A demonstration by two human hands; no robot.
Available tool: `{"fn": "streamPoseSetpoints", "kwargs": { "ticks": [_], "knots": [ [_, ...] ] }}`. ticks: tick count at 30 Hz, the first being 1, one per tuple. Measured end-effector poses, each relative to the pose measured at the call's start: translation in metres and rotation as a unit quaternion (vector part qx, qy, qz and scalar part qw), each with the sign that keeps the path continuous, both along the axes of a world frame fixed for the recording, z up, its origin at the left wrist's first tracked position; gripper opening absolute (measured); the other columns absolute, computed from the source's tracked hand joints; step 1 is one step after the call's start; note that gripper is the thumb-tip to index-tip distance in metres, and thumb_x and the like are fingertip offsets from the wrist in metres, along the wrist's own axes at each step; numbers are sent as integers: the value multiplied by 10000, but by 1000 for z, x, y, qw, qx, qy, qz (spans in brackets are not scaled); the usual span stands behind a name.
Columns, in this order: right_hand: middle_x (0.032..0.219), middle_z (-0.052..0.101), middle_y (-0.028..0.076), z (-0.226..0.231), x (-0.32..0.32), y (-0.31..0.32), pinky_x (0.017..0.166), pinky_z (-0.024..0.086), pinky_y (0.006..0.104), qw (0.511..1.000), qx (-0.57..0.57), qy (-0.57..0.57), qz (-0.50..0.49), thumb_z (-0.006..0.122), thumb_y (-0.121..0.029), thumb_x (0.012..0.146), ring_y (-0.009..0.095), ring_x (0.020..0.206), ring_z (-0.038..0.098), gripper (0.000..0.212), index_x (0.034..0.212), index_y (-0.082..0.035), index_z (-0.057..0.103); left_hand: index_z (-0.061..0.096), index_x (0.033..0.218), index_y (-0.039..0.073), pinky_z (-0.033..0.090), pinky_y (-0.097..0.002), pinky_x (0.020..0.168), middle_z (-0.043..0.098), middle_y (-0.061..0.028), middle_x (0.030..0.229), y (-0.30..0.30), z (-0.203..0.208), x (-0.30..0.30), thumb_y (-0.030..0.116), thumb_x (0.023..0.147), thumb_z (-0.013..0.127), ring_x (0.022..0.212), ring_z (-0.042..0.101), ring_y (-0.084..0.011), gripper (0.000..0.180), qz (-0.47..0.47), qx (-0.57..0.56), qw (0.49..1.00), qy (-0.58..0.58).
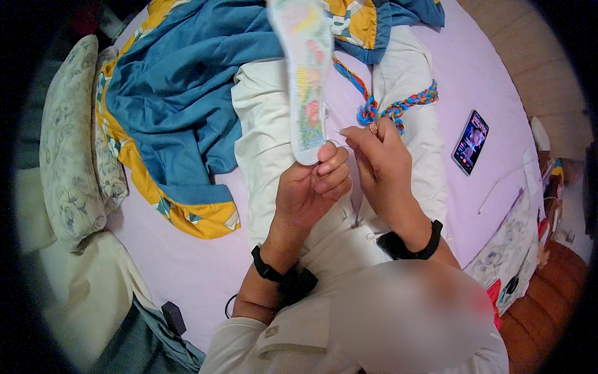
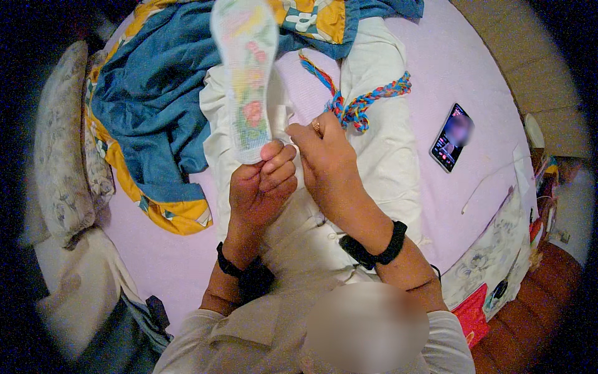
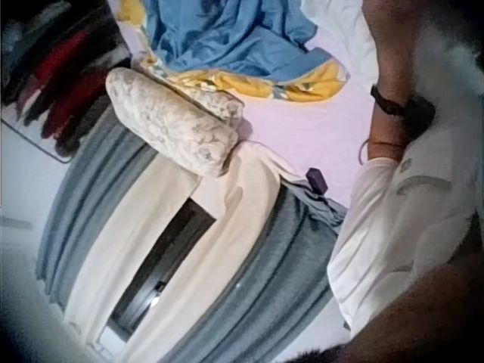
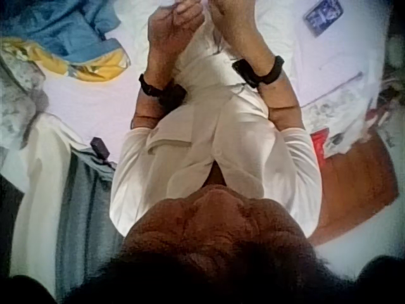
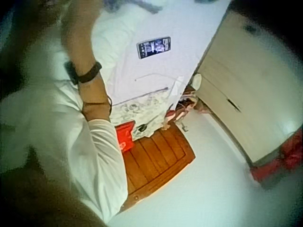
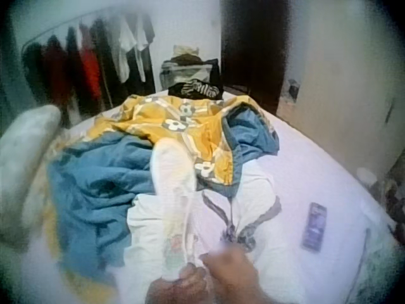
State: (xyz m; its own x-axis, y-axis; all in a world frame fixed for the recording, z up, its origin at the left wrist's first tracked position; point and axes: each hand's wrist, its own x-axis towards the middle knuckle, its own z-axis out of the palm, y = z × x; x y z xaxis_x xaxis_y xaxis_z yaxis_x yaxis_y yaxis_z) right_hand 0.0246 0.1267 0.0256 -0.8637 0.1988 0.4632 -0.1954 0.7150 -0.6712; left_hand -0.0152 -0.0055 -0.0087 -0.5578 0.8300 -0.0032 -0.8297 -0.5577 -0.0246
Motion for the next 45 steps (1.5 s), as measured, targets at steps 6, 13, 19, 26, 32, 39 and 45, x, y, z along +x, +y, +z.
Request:
{"fn": "streamPoseSetpoints", "kwargs": {
  "ticks": [6, 13, 19, 26, 32, 39, 45],
  "knots": [
    [779, 448, 130, 2, -1, -3, 560, 421, 329, 998, 52, 21, 28, 583, 35, 664, 267, 686, 508, 297, 952, -33, 599, 451, 832, 104, 306, -214, 504, 404, 30, 691, 0, -2, -2, 136, 882, 432, 507, 356, -71, 62, -11, 23, 999, -20],
    [748, 448, 119, 3, -1, -4, 550, 406, 324, 998, 45, 20, 45, 590, 22, 677, 258, 666, 499, 243, 918, -7, 595, 451, 821, 124, 304, -213, 512, 413, 41, 691, -1, -5, -1, 191, 880, 459, 508, 353, -71, 89, -14, 5, 1000, 14],
    [733, 444, 113, 5, -2, -2, 549, 398, 327, 997, 54, 39, 44, 589, 17, 684, 255, 652, 489, 228, 911, -4, 594, 455, 819, 137, 308, -214, 508, 416, 47, 693, 1, -1, 0, 212, 874, 473, 514, 356, -74, 95, -8, -12, 1000, 10],
    [757, 482, 98, 9, -2, 0, 565, 445, 288, 998, 53, 8, 21, 597, 73, 654, 231, 661, 528, 265, 893, -39, 627, 457, 812, 118, 303, -216, 522, 415, 36, 697, 4, -4, -1, 222, 866, 484, 520, 352, -78, 120, -9, -10, 999, 31],
    [725, 459, 109, 14, 0, 21, 561, 398, 323, 994, -23, -41, 96, 593, 11, 696, 246, 667, 513, 194, 882, -36, 624, 482, 846, 82, 303, -221, 523, 422, 23, 686, 2, 1, 0, 250, 854, 508, 532, 357, -80, 170, 16, -144, 981, 130],
    [778, 565, 111, 0, 5, 34, 582, 405, 302, 946, -259, -130, 145, 582, 18, 739, 218, 698, 544, 135, 859, -15, 631, 505, 871, 53, 327, -207, 533, 481, 17, 698, 2, 4, -1, 251, 867, 512, 575, 405, -64, 198, 18, -315, 924, 215],
    [880, 638, 82, -1, 6, 26, 712, 462, 273, 942, -287, -140, 102, 595, 8, 746, 140, 803, 588, 152, 896, -1, 620, 501, 795, 67, 313, -190, 551, 461, 30, 664, 3, 2, 0, 211, 878, 499, 579, 390, -54, 167, 24, -363, 891, 271]
  ]
}}
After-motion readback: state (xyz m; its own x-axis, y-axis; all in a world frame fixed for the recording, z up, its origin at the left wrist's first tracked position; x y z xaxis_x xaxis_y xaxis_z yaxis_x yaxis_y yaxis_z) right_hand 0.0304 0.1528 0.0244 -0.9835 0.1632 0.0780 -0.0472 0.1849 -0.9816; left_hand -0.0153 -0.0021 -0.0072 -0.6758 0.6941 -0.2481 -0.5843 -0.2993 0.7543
